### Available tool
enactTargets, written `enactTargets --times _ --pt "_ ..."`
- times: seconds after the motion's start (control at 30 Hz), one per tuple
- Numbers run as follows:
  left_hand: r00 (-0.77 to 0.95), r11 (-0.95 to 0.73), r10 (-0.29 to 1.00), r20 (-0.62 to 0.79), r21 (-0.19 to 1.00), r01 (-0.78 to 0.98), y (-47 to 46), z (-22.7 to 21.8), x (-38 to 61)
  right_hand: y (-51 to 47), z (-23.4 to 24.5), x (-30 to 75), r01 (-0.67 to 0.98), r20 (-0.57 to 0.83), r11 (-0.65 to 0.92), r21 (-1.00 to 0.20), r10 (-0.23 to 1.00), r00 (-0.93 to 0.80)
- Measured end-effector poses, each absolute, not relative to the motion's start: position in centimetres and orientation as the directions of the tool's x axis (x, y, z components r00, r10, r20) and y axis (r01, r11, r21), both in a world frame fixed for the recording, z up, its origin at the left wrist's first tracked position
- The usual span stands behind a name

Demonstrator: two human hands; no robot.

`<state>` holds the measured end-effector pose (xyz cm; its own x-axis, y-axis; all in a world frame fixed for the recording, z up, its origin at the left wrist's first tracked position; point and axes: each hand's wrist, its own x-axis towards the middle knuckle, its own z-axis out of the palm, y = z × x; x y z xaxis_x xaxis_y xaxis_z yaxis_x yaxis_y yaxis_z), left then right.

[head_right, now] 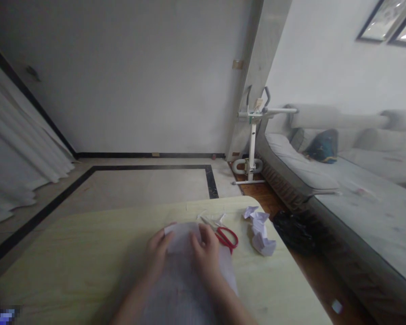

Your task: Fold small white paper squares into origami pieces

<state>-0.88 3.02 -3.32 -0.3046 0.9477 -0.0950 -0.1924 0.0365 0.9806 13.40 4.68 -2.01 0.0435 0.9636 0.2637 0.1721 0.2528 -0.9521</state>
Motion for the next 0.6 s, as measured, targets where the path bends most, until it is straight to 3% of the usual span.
enactTargets --times 0.13,0.3,0.47,0.6 --pt "-0.323 0.018 0.944 -0.062 0.991 -0.136 3.2 -3.0 -0.8 4.4 -2.6 13.8 0.308 0.432 0.399 -0.864 0.901 0.043" --pt "-0.3 0.029 0.951 -0.076 0.987 -0.159 2.9 -2.7 -0.5 3.9 -2.6 14.1 0.39 0.561 0.556 -0.734 0.82 -0.114" --pt "-0.154 0.019 0.986 -0.061 0.965 -0.263 2.6 -2.7 -0.3 3.8 -2.7 13.9 0.468 0.526 0.575 -0.671 0.814 -0.244" --pt "-0.149 0.071 0.983 -0.103 0.976 -0.204 2.7 -2.6 -0.3 3.4 -2.1 13.7 0.479 0.466 0.563 -0.673 0.826 -0.317"
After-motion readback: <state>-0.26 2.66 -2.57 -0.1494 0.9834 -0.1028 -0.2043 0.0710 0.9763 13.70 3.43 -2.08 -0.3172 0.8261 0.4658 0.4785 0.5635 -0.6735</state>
